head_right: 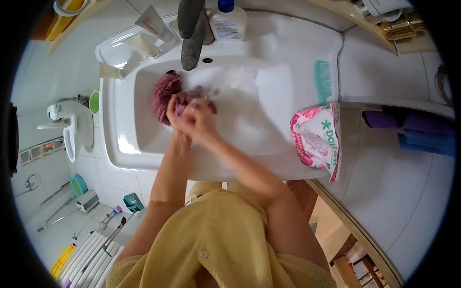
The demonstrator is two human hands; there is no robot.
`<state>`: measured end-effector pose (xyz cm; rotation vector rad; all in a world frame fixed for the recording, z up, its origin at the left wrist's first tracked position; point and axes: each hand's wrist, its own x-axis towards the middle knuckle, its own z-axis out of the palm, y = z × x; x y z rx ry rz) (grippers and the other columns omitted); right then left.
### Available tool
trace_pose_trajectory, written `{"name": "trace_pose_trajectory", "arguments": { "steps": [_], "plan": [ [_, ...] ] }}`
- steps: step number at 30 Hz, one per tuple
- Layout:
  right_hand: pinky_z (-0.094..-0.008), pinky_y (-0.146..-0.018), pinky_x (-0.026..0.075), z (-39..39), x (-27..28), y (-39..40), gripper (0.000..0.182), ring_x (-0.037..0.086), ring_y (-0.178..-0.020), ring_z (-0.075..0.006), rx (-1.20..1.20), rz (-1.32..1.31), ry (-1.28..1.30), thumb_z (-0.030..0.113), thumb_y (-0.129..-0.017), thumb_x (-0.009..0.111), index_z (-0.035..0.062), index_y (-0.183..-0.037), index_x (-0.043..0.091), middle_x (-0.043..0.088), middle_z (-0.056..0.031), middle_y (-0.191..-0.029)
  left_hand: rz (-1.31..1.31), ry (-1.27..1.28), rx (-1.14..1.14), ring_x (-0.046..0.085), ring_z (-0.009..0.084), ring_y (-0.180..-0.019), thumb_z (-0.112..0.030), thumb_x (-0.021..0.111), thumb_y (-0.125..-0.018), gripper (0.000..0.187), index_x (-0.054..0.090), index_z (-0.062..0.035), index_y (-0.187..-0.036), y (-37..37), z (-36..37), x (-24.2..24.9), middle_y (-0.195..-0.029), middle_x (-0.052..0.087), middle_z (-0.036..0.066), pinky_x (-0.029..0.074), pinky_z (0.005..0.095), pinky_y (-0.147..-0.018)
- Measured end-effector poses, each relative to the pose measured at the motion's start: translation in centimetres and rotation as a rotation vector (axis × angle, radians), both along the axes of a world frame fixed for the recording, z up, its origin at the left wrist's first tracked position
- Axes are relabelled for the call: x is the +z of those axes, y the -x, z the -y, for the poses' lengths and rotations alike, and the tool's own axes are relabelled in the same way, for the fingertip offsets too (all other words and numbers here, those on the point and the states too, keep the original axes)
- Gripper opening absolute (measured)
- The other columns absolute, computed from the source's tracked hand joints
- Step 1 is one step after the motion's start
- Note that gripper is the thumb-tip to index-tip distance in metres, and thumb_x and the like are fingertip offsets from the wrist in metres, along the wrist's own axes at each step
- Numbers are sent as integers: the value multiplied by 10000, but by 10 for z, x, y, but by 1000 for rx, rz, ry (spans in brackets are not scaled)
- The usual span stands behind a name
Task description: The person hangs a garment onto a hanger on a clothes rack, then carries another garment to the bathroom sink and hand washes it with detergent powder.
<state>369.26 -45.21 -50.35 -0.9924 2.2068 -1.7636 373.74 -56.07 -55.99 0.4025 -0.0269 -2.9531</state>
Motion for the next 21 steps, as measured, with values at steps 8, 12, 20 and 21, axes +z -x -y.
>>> {"name": "trace_pose_trajectory", "arguments": {
  "steps": [8,12,20,21],
  "plan": [
    [-561,-756,468,20,-13,21,266,555,-1046,-430,-16,380,-590,279,-864,609,51,-738,662,572,-199,-1009,442,252,202,575,267,-1076,-438,432,-943,454,586,-81,-1178,-9,-24,-1,-1179,613,102,456,385,-965],
    [-499,-713,495,0,17,-15,268,635,-897,-389,-66,-165,-378,298,-887,543,47,-869,637,651,-223,-916,216,212,64,560,314,-1117,-449,493,-938,474,583,-64,-1199,-9,-5,7,-1233,597,135,433,421,-999],
    [-589,-1023,288,-59,-49,92,509,491,-1206,-362,-206,-432,-1021,419,-835,612,199,-1287,538,505,-105,-1337,1105,640,-185,578,238,-1127,-267,617,-926,376,568,-34,-1218,8,-4,-4,-1231,606,110,503,382,-936],
    [-620,-1066,227,-63,-54,75,577,454,-1251,-379,-143,-615,-1114,422,-830,617,223,-1358,493,442,-108,-1428,1011,606,-176,577,241,-1127,-254,612,-926,360,573,-35,-1209,8,-5,-10,-1222,611,110,495,386,-948]
  ]
}}
